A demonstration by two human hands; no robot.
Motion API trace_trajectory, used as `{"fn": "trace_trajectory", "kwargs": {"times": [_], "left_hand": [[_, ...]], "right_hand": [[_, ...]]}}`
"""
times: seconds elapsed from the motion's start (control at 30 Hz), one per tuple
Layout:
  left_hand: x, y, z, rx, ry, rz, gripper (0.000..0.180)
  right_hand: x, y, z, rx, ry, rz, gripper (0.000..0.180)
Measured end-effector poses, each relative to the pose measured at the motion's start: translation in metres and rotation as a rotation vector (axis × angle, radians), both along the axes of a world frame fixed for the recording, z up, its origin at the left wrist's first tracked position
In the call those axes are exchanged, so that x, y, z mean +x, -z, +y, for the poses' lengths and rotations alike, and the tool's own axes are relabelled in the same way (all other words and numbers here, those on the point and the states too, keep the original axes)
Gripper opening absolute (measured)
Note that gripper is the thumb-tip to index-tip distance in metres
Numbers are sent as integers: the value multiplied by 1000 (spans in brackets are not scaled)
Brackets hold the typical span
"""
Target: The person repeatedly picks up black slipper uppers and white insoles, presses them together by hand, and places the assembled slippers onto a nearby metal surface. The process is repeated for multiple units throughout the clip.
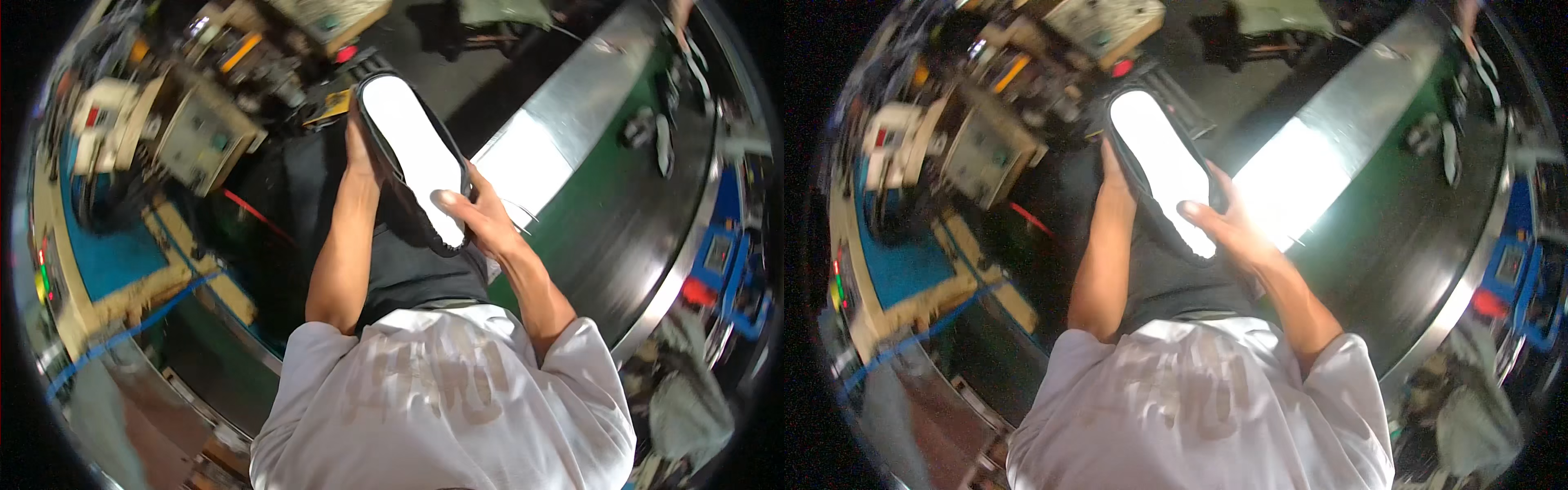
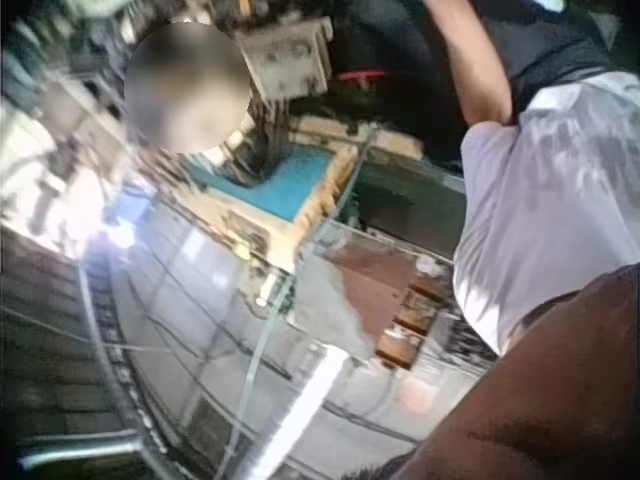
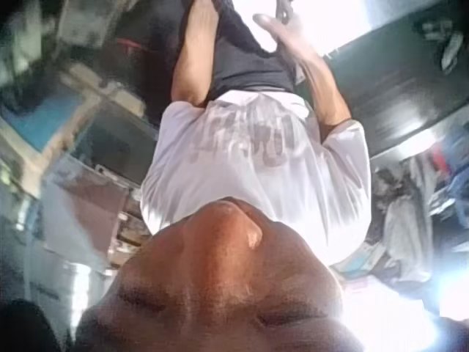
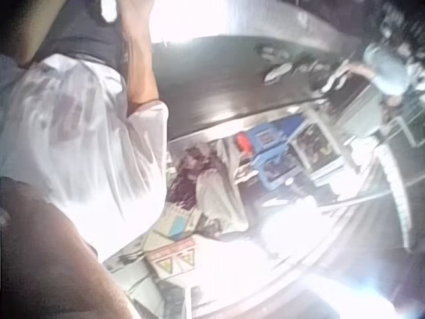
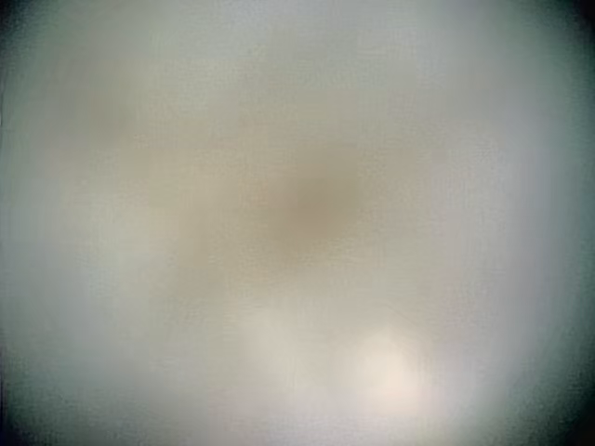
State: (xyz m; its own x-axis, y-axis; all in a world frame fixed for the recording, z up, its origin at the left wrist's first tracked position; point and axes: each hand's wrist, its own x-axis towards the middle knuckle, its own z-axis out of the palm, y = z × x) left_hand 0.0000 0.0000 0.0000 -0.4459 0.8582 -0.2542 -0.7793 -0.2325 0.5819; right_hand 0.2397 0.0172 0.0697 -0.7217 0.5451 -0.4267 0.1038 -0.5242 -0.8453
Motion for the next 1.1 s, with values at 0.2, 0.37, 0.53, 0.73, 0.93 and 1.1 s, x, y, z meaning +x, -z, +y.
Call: {"fn": "trace_trajectory", "kwargs": {"times": [0.2, 0.37, 0.53, 0.73, 0.93, 1.1], "left_hand": [[-17, -54, -137, -137, -172, 288, 67], [14, -29, -190, -211, -243, 464, 72], [38, -10, -215, -99, -212, 202, 89], [-22, -44, -208, -213, -212, 381, 83], [-56, -63, -202, -310, -4, 599, 66], [-70, -79, -189, -317, 78, 803, 59]], "right_hand": [[-104, 3, -48, 462, -179, -72, 86], [-115, 25, -69, 467, -276, -118, 75], [-96, 15, -76, 439, -339, -212, 67], [-79, 11, -85, 586, -425, -175, 67], [-112, -6, -63, 1027, -438, -38, 83], [-151, -15, -46, 779, -484, -77, 81]]}}
